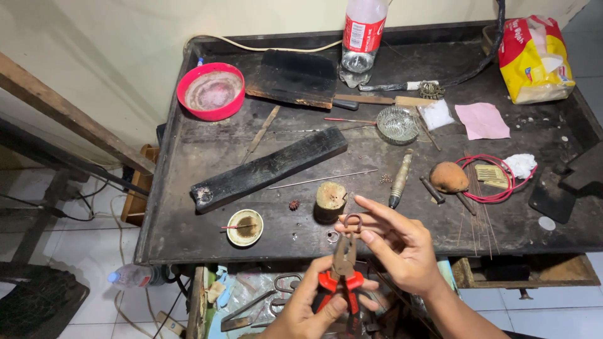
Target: Soldering small metal components for a piece of jewelry using a hand-held torch and pliers on a workshop bench.
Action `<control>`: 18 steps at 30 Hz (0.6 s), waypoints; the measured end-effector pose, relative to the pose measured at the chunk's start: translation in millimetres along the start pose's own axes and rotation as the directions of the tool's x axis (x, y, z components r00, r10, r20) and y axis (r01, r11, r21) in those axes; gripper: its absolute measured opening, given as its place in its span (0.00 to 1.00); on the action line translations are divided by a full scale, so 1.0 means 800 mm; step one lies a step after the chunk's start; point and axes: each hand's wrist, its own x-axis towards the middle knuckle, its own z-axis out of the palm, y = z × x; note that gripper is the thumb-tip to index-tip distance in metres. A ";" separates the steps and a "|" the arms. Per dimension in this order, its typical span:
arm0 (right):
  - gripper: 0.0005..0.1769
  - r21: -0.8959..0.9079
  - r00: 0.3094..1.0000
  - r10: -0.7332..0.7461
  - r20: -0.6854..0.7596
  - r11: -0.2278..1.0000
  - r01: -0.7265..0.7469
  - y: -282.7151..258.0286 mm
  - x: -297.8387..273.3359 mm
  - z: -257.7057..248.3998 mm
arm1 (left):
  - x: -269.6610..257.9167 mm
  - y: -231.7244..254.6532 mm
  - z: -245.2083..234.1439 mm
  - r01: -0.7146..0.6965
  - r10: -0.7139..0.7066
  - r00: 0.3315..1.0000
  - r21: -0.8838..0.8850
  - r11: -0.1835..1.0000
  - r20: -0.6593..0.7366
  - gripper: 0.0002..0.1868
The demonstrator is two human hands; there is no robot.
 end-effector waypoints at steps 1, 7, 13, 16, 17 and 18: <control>0.25 0.000 1.000 -0.001 0.001 1.000 0.001 0.005 -0.001 -0.001 | 0.000 0.003 -0.002 -0.001 0.001 1.000 0.001 1.000 0.000 0.32; 0.27 0.026 1.000 -0.020 0.005 0.999 0.020 0.010 -0.003 0.001 | 0.005 0.018 -0.020 -0.157 0.156 0.985 0.004 0.988 -0.071 0.31; 0.16 -0.034 0.998 -0.066 -0.014 0.997 0.066 0.016 -0.001 0.005 | 0.010 0.034 -0.039 -0.399 0.397 0.913 0.000 0.917 -0.097 0.26; 0.14 -0.066 0.995 -0.095 0.019 0.993 0.096 0.012 0.003 0.006 | 0.009 0.039 -0.048 -0.394 0.386 0.919 -0.132 0.910 -0.084 0.34; 0.13 -0.147 0.980 -0.175 0.095 0.971 0.188 0.008 0.008 0.007 | 0.006 0.035 -0.054 -0.360 0.364 0.931 -0.221 0.906 -0.025 0.30; 0.12 -0.218 0.953 -0.247 0.176 0.934 0.283 0.004 0.012 0.008 | 0.004 0.032 -0.060 -0.320 0.347 0.937 -0.308 0.896 0.035 0.27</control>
